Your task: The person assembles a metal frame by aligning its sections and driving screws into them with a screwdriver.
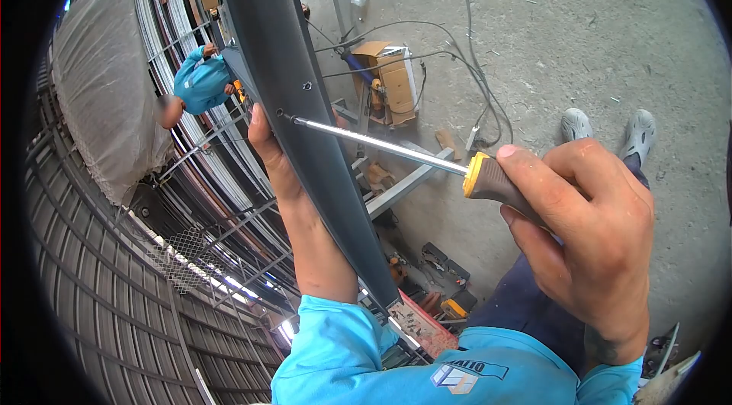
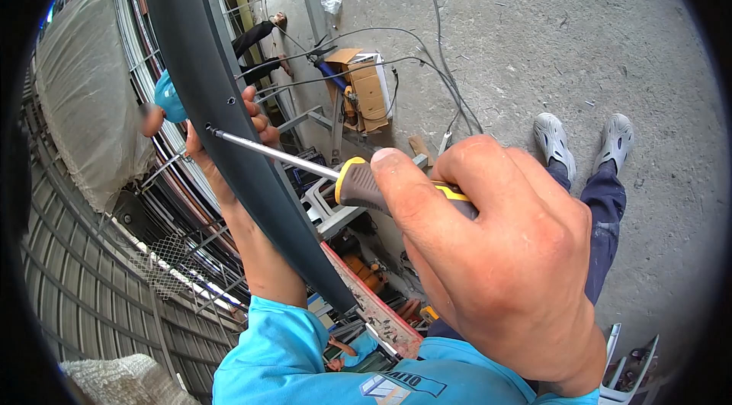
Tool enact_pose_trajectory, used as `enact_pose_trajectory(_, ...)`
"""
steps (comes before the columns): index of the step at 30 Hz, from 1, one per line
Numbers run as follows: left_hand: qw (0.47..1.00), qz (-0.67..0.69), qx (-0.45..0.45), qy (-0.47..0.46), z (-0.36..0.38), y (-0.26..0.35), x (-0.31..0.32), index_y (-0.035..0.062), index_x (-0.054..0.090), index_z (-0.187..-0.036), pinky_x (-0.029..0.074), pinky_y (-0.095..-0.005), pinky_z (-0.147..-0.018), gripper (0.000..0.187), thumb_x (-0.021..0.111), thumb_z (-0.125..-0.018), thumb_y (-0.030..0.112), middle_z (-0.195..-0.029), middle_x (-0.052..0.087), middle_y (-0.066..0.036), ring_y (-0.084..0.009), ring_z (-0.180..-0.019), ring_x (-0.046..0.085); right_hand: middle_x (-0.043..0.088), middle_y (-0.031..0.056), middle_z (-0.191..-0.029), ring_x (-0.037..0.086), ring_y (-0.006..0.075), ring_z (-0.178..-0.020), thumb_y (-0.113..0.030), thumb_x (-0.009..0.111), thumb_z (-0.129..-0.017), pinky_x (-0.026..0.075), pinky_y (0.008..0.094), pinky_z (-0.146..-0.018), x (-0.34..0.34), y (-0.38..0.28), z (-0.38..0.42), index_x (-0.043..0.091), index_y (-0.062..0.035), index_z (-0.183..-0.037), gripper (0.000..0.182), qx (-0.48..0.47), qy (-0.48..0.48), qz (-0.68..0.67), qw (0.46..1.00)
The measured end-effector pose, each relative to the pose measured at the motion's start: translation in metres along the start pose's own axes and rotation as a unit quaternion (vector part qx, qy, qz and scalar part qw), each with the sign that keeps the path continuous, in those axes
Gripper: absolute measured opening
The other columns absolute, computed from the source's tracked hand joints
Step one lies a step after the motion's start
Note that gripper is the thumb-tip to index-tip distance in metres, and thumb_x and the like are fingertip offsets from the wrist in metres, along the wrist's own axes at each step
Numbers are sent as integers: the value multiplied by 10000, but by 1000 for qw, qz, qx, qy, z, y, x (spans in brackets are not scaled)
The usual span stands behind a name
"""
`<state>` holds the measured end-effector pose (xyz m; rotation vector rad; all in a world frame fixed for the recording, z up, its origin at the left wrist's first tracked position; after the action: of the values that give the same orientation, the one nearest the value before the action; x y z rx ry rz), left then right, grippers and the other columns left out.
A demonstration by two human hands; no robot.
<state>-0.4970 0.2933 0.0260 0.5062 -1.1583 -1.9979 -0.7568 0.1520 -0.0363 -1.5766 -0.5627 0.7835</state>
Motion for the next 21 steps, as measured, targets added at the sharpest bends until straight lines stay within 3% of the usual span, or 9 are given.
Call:
enact_pose_trajectory(8,999,-11,9,-52,-2,0,-7,-129,382,-1261,524,-305,-770,872,649,-781,548,-993,583,-165,-215,-852,621,545,72,-753,553,215,-614,14,748,-558,432,328,-533,2,0,-4,665,-68,-1034,490,1,-5,-5,1000)
enact_pose_trajectory(19,1000,-6,9,22,-1,-1,-7,-126,390,-1271,508,-307,-731,872,643,-785,552,-1007,580,-152,-193,-839,613,541,64,-728,551,204,-595,12,745,-541,430,323,-520,1,-9,-10,669,-67,-1028,499,-4,-9,33,999)
enact_pose_trajectory(21,1000,-10,8,20,-1,-1,-8,-128,392,-1271,504,-304,-729,875,641,-789,559,-1002,582,-147,-187,-837,609,549,89,-804,551,207,-637,41,722,-526,426,310,-519,-1,-14,-11,673,-70,-1005,494,5,-12,18,1000)
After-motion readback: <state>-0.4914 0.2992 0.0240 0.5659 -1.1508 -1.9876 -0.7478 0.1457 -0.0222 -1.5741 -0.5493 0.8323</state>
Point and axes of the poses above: each hand's wrist, its own z-axis away from the middle knuckle, its own x-axis out of the palm, y = z × x, the point moved 5 cm from there along -z, towards the middle knuckle
